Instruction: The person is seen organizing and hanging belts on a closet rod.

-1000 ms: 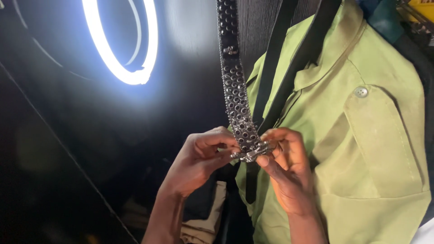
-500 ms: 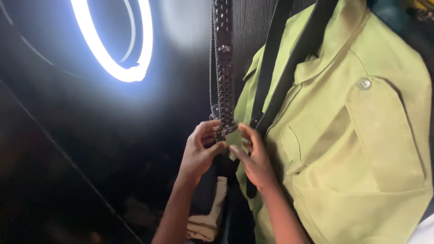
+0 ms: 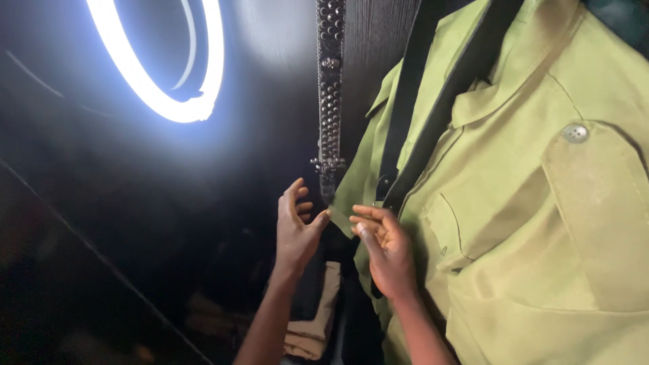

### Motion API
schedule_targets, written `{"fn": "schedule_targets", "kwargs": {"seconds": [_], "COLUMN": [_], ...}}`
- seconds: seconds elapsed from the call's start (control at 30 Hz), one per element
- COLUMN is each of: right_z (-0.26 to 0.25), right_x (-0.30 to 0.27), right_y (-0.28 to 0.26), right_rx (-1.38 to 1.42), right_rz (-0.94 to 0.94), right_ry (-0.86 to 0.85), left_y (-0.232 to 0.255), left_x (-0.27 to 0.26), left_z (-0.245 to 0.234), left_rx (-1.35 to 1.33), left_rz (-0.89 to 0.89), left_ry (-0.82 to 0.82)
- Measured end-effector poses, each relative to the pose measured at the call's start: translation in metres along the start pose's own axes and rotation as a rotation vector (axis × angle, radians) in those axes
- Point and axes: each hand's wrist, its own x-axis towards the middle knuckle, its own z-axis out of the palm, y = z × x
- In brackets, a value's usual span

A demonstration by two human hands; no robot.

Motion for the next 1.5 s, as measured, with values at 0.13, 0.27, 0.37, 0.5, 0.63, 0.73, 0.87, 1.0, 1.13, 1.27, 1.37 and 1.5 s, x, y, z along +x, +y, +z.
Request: {"fn": "schedule_targets", "kwargs": {"seconds": [0.13, 0.27, 0.37, 0.5, 0.63, 0.73, 0.87, 1.0, 1.13, 1.27, 1.37, 1.5], "right_z": [0.015, 0.030, 0.030, 0.028, 0.023, 0.014, 0.006, 0.008, 0.007, -0.002, -0.002, 0.005], "right_x": [0.006, 0.015, 0.018, 0.020, 0.020, 0.015, 0.004, 0.005, 0.001, -0.002, -0.001, -0.001], "right_y": [-0.013, -0.033, -0.019, -0.014, -0.009, -0.006, -0.011, -0.025, -0.022, -0.010, -0.022, -0.053], "right_rx": [-0.062, -0.288, -0.333, -0.276, -0.164, -0.131, -0.195, -0.123, 0.202, 0.397, 0.420, 0.493], "right_rz": [-0.016, -0.149, -0.229, -0.299, -0.282, -0.260, -0.275, -0.310, -0.174, -0.106, -0.133, -0.118], "right_ry": [-0.051, 0.031, 0.091, 0.084, 0.004, -0.062, -0.178, -0.158, -0.087, -0.120, -0.191, -0.228], "left_y": [0.006, 0.009, 0.044, 0.045, 0.061, 0.053, 0.050, 0.068, 0.067, 0.059, 0.064, 0.088], "left_x": [0.010, 0.015, 0.007, 0.010, 0.018, 0.027, 0.029, 0.018, 0.009, 0.012, 0.016, 0.018], "left_z": [-0.006, -0.015, -0.025, -0.027, -0.032, -0.028, -0.026, -0.030, -0.034, -0.041, -0.049, -0.059], "left_rx": [0.017, -0.183, -0.359, -0.423, -0.454, -0.458, -0.536, -0.540, -0.662, -0.680, -0.629, -0.565], "left_rz": [0.109, 0.193, 0.121, 0.065, -0.044, -0.069, -0.021, -0.063, -0.014, 0.075, 0.130, 0.160], "left_ry": [0.016, -0.211, -0.372, -0.314, -0.316, -0.339, -0.321, -0.358, -0.475, -0.579, -0.638, -0.699]}}
